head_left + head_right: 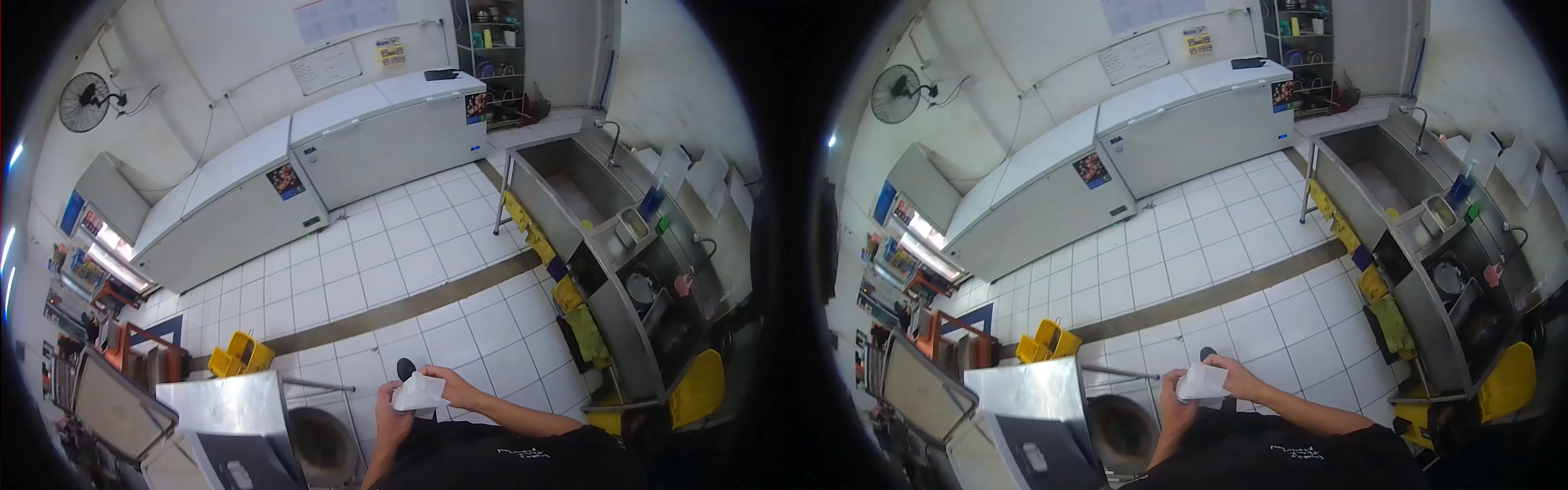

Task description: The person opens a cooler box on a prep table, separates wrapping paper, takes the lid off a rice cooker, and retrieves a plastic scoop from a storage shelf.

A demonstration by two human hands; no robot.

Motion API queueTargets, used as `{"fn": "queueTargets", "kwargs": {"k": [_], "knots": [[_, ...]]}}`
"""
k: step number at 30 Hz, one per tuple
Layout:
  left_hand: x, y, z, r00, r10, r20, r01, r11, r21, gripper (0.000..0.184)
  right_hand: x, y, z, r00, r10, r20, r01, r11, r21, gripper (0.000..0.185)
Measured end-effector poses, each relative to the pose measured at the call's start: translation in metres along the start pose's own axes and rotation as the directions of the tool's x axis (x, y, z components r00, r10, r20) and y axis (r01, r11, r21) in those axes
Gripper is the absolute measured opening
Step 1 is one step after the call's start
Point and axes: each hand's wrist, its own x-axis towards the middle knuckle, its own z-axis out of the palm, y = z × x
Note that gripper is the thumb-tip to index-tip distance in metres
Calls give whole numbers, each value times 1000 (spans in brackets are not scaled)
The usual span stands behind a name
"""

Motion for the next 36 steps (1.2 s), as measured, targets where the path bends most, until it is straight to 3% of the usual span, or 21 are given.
{"fn": "queueTargets", "kwargs": {"k": [2, 3, 4, 5, 7, 11, 13, 15, 17, 21, 23, 27, 29, 33, 34, 36], "knots": [[53, -9, 4, 998, -26, 53, 30, 997, -75, 53, 31, -24, -22, 999, -32, -27, 32, 999, 12, 22], [91, -12, 7, 989, 64, 132, -62, 998, -25, 58, 50, -42, -37, 997, -71, -39, 72, 997, 21, 23], [124, -13, 7, 967, 139, 213, -147, 989, 24, 62, 66, -60, -46, 991, -89, -98, 80, 993, -88, 26], [158, -14, 8, 964, 135, 231, -145, 989, 26, 62, 86, -70, -57, 989, -91, -113, 82, 994, -78, 26], [223, -12, 12, 919, 128, 372, -86, 988, -127, 73, 123, -83, -75, 943, -133, -304, 38, 954, -297, 28], [349, 10, 21, 862, 91, 500, 3, 983, -184, 80, 200, -117, -103, 830, 11, -557, -4, 1000, 15, 28], [404, 6, 35, 820, 88, 566, 75, 963, -258, 87, 229, -149, -118, 775, -56, -629, 139, 987, 83, 28], [459, -8, 58, 790, 85, 607, 96, 961, -261, 87, 256, -156, -150, 731, -42, -681, 184, 973, 137, 25], [513, -16, 87, 792, -11, 610, 166, 966, -197, 88, 280, -170, -185, 671, 55, -739, 174, 958, 229, 29], [621, -11, 158, 755, -86, 650, 283, 937, -205, 84, 338, -201, -286, 661, 147, -736, 268, 870, 414, 34], [677, -4, 201, 788, -65, 612, 214, 961, -173, 88, 368, -210, -339, 660, 110, -743, 300, 868, 395, 36], [768, 4, 293, 856, 16, 516, 157, 944, -291, 88, 427, -271, -469, 687, 14, -726, 327, 886, 327, 37], [815, 10, 328, 880, 51, 471, 25, 988, -153, 87, 451, -312, -524, 671, -2, -742, 321, 902, 288, 34], [914, 8, 393, 901, 86, 425, 0, 980, -199, 50, 498, -372, -631, 688, -29, -725, 217, 962, 168, 27], [940, 5, 408, 902, 96, 422, -7, 978, -207, 50, 513, -383, -659, 687, -64, -724, 199, 975, 102, 25], [994, -3, 440, 880, 114, 462, -75, 992, -101, 32, 543, -405, -713, 698, -90, -710, 192, 979, 65, 24]]}}
